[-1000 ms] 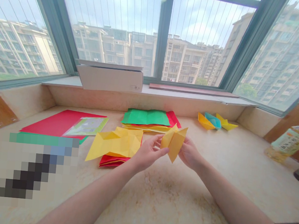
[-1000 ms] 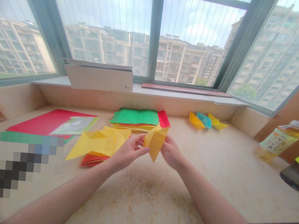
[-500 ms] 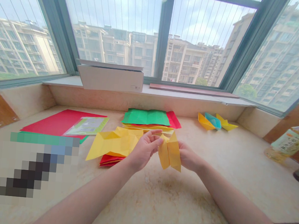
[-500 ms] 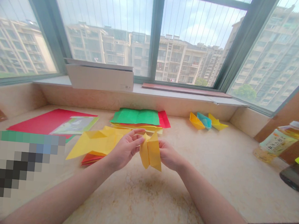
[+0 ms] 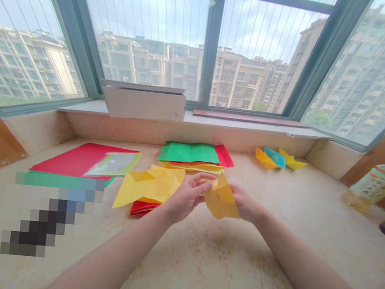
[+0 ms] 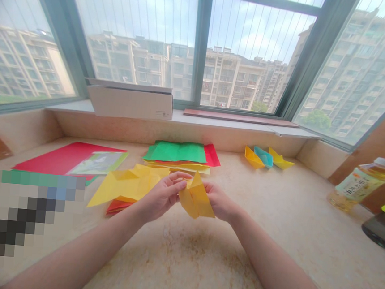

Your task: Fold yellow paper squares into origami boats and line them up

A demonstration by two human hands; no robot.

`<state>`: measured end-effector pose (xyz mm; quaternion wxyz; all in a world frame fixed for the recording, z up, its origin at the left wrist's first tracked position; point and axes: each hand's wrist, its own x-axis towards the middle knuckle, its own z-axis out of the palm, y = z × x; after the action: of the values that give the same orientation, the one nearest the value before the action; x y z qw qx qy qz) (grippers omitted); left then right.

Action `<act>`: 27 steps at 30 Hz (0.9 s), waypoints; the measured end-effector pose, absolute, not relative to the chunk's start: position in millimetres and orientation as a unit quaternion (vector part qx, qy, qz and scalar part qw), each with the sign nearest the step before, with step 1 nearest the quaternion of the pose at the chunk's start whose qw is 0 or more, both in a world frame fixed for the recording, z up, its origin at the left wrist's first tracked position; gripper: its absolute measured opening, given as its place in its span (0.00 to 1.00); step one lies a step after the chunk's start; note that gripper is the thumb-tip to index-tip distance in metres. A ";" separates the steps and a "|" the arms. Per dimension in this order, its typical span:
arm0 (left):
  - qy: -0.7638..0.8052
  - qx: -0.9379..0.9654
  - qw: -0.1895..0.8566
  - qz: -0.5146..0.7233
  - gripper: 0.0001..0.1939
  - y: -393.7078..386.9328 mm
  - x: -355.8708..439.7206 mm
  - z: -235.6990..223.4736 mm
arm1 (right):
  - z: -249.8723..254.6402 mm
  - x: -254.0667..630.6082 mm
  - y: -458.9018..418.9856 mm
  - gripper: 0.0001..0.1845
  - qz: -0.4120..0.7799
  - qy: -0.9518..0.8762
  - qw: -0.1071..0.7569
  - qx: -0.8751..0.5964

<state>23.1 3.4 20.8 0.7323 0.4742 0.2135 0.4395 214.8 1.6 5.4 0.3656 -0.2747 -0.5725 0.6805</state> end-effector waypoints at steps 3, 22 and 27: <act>0.210 0.472 0.731 0.445 0.11 4.2 22.5 20.7 | 1.8 217.1 3.5 0.11 0.683 -0.563 0.373 -0.278; 0.214 0.676 0.565 0.422 0.11 10.2 16.3 19.6 | -6.9 229.9 9.5 0.15 0.715 -0.579 0.293 -0.259; 0.217 0.665 0.574 0.425 0.13 8.7 17.1 21.0 | -8.7 230.0 9.4 0.15 0.720 -0.574 0.301 -0.248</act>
<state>17.1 8.7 21.0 0.5745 0.6650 0.2171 0.4250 230.0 9.4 -8.7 0.3009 -0.2479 -0.5741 0.7200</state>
